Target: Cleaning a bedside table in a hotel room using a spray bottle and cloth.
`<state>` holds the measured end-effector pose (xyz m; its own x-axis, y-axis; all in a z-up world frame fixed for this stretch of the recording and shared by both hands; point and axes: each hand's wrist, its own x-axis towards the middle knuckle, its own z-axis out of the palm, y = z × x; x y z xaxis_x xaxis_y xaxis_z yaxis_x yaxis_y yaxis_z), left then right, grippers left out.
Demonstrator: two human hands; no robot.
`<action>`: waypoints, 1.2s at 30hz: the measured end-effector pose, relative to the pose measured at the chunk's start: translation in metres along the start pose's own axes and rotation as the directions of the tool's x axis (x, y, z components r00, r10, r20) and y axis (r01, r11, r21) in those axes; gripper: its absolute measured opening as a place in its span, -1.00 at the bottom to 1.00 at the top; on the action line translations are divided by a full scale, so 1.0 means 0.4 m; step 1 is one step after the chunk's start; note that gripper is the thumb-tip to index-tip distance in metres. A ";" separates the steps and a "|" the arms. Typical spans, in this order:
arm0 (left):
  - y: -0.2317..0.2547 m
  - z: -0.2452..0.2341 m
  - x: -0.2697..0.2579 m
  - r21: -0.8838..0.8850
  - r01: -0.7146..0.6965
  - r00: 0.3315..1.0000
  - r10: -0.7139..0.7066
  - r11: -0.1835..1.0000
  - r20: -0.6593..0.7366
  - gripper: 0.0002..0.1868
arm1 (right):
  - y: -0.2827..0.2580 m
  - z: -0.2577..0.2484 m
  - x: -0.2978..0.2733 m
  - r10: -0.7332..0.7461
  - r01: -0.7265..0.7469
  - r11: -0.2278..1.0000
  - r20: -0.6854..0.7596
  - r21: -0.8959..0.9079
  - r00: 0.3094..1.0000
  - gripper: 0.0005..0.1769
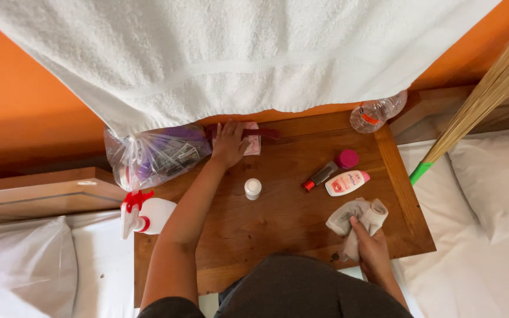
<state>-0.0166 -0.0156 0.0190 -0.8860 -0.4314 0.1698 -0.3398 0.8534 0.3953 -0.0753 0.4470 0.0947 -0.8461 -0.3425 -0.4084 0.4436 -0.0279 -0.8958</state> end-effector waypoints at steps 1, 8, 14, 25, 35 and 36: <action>0.035 -0.030 -0.020 -0.098 -0.021 0.998 0.015 0.995 -0.059 -0.35 | -0.004 -0.001 -0.002 0.010 -0.009 1.000 -0.020 0.023 1.000 -0.62; 0.123 0.010 -0.299 -0.949 0.160 0.976 -0.187 0.271 0.111 -0.24 | -0.019 -0.037 -0.004 -0.066 0.066 0.997 -0.002 0.036 0.998 -0.55; 0.238 0.023 -0.437 -0.847 0.146 0.976 -0.215 0.510 0.039 -0.27 | 0.037 -0.057 0.013 -0.017 0.017 1.000 0.001 -0.017 1.000 -0.56; 0.189 0.075 -0.326 -0.371 0.320 0.911 -0.391 0.872 -0.134 -0.29 | 0.002 -0.021 -0.049 -0.016 0.016 1.000 0.010 0.018 1.000 -0.60; 0.047 -0.018 -0.329 -0.498 0.319 0.878 -0.449 0.806 -0.164 -0.32 | 0.030 -0.021 -0.072 0.066 -0.065 0.997 -0.019 0.034 0.998 -0.62; 0.070 -0.039 -0.340 -0.516 0.318 0.872 -0.459 0.795 -0.169 -0.23 | 0.028 -0.012 -0.078 0.072 -0.070 0.997 -0.034 0.037 0.997 -0.61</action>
<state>0.0994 0.0625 0.0209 -0.5635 -0.8174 0.1194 -0.3898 0.3905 0.8340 -0.0452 0.4621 0.0966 -0.8218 -0.3113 -0.4773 0.5128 -0.0386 -0.8577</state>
